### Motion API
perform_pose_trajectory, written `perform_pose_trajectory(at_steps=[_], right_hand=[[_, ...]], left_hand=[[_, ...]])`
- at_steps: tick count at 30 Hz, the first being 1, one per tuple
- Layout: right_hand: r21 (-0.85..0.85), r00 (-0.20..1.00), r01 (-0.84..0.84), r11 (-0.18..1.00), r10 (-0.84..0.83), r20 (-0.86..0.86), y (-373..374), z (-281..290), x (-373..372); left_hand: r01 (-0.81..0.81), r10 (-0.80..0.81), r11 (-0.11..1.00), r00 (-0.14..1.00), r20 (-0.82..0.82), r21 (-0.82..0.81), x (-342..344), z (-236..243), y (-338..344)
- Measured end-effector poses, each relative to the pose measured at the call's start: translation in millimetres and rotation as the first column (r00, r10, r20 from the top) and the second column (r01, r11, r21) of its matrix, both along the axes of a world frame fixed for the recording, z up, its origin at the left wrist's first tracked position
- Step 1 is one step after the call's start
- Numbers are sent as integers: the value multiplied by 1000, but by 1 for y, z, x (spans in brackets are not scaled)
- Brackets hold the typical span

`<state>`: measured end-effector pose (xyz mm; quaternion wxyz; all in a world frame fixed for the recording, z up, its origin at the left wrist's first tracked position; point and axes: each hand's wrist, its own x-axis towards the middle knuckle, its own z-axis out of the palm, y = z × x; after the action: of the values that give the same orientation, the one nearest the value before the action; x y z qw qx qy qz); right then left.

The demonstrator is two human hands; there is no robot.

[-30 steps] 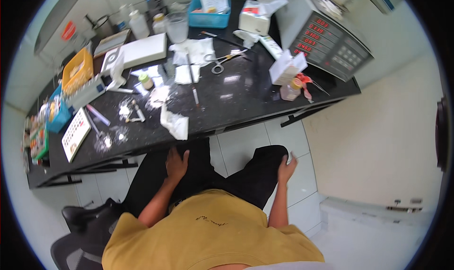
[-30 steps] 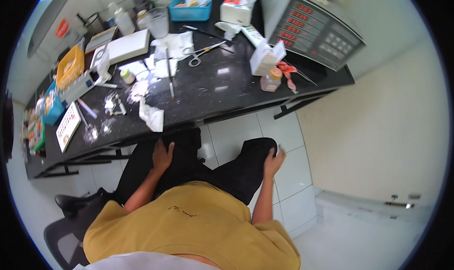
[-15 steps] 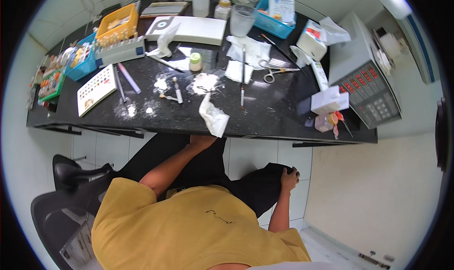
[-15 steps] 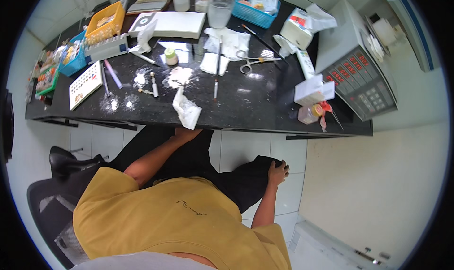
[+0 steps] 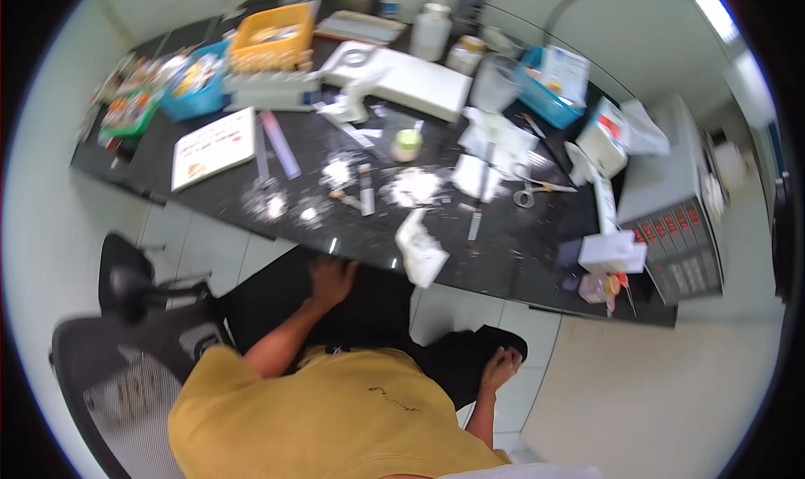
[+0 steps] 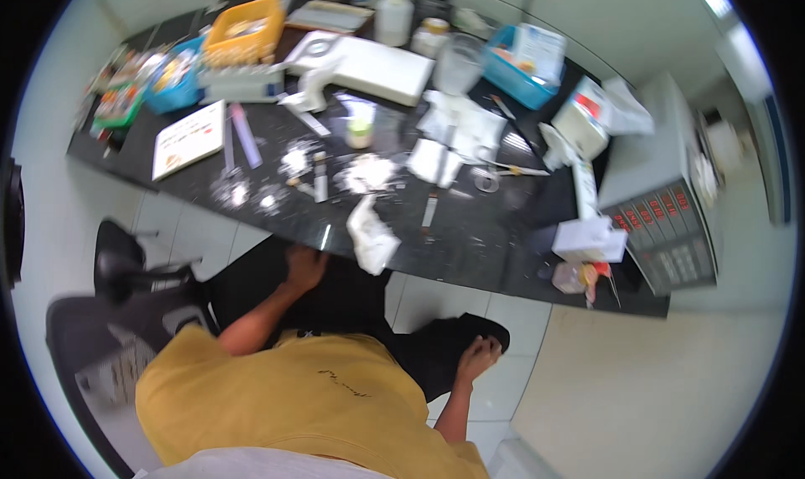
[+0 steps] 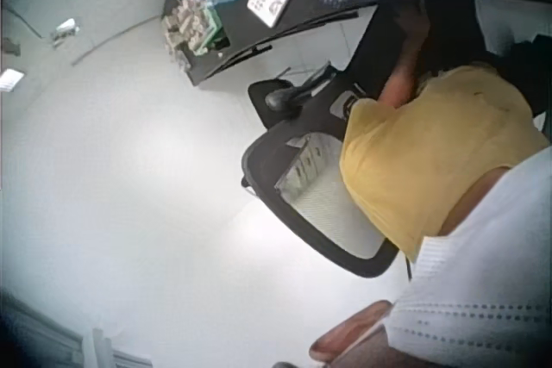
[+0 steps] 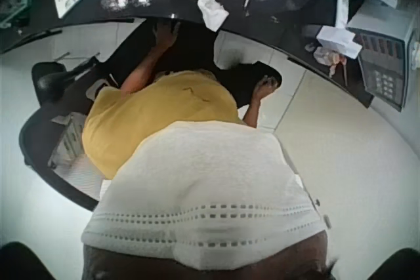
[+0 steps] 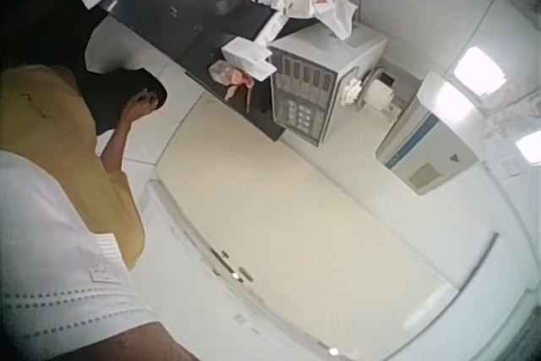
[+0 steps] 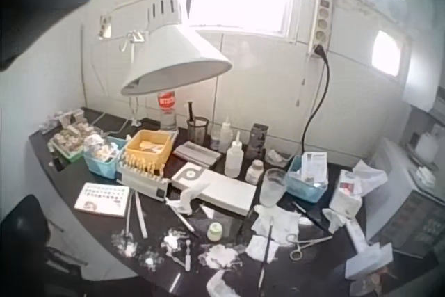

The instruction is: The person is staining a dental crown using a brush and a palette of dental stains, then preparing it for the furnace.

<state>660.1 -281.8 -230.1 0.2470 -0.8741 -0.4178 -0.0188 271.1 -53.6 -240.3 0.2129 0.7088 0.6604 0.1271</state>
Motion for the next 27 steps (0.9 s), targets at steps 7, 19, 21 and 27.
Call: perform_pose_trajectory(at_steps=[7,19,21,27], right_hand=[[-400,968,202,894,-243,-54,45,-7,0],[-257,831,-221,941,43,-555,8,-82,79],[-281,833,-302,911,110,-542,0,-82,83],[-305,797,-469,829,248,-550,-18,-63,79]], left_hand=[[308,-260,895,948,-184,322,-58,-66,0],[270,-341,928,892,-297,-255,-82,-29,-10],[249,-349,911,890,-292,-330,-89,-26,-16],[165,-353,844,887,-297,-510,-120,2,-36]])
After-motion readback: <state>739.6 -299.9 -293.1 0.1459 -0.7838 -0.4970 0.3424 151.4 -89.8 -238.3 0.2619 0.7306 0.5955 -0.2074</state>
